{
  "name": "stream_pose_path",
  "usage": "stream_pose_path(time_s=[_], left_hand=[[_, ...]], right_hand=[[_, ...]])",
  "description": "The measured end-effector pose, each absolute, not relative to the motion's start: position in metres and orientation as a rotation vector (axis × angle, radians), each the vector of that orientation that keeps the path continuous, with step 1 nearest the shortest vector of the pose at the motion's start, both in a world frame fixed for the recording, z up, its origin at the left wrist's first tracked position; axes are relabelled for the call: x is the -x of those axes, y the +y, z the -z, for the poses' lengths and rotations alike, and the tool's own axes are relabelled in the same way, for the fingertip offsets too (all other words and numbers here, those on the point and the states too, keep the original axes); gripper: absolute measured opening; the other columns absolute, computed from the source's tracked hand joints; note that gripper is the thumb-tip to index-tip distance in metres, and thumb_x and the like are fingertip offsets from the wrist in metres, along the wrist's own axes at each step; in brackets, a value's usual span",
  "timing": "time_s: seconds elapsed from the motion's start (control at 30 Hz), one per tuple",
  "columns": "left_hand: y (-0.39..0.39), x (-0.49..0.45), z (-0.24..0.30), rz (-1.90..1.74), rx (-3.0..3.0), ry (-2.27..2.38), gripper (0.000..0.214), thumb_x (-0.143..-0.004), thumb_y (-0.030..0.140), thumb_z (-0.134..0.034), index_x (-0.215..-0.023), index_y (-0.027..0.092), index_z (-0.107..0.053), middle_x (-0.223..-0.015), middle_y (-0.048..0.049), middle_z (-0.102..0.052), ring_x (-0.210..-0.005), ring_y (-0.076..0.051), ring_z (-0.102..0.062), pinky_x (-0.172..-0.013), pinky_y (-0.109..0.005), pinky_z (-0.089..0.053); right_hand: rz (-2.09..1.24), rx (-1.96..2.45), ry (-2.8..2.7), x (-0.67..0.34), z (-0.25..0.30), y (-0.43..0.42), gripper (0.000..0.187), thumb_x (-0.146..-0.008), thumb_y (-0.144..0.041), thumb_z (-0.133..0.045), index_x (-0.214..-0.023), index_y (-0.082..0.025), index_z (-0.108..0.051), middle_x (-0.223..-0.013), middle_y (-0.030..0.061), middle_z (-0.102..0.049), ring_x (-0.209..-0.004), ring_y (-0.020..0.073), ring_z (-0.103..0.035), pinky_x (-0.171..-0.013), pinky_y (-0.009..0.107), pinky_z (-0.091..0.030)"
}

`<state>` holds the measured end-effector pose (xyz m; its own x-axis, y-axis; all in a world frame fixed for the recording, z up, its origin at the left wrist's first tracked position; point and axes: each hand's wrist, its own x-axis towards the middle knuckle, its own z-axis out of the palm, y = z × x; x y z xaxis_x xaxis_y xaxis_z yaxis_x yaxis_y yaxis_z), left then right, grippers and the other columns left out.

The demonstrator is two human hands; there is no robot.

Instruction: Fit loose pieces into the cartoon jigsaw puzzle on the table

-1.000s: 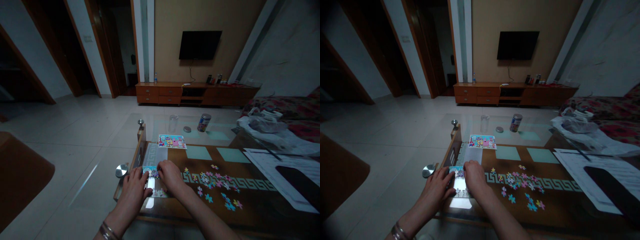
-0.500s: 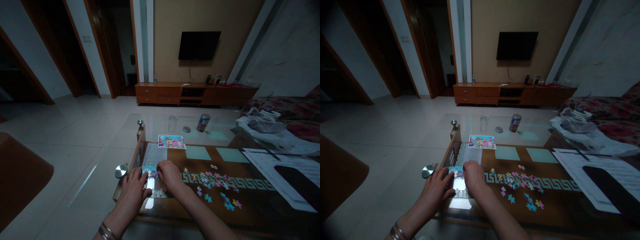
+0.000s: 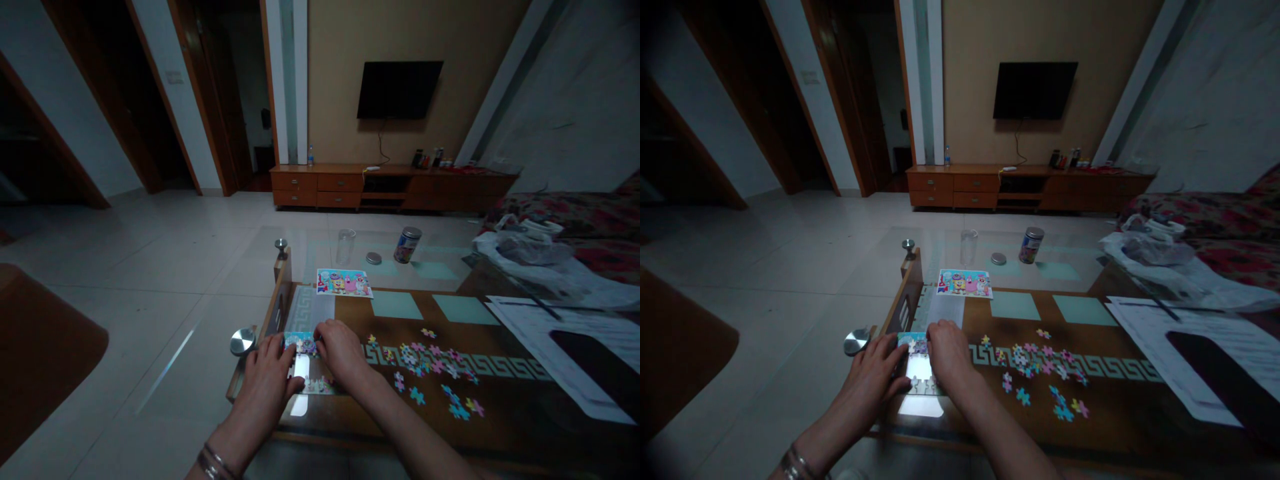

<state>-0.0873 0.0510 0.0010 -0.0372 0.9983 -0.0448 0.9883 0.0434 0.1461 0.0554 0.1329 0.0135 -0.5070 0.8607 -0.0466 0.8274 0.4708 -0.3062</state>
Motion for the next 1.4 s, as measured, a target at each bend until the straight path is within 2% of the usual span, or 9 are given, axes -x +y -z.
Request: stream_pose_path(time_s=[0.57,1.4], left_hand=[[0.0510,0.0887,0.0007,-0.143,-2.097,2.141,0.042,-0.080,0.026,-0.056,-0.122,0.022,-0.057,-0.137,-0.0132,-0.048,-0.127,-0.035,-0.040,-0.096,-0.051,-0.040],[0.0514,0.0862,-0.0052,-0.116,-2.085,2.152,0.044,-0.079,0.024,-0.058,-0.123,0.022,-0.057,-0.137,-0.0127,-0.049,-0.127,-0.034,-0.041,-0.098,-0.050,-0.039]], right_hand=[[-0.438,1.495,-2.593,-0.0556,-0.0136,0.1323,0.021,-0.086,-0.013,-0.049,-0.094,-0.015,-0.068,-0.096,0.0105,-0.067,-0.094,0.0212,-0.059,-0.078,0.029,-0.040],[-0.450,1.494,-2.587,-0.0554,-0.0126,0.1326,0.021,-0.086,-0.014,-0.049,-0.093,-0.015,-0.068,-0.096,0.0108,-0.067,-0.093,0.0215,-0.060,-0.077,0.029,-0.040]])
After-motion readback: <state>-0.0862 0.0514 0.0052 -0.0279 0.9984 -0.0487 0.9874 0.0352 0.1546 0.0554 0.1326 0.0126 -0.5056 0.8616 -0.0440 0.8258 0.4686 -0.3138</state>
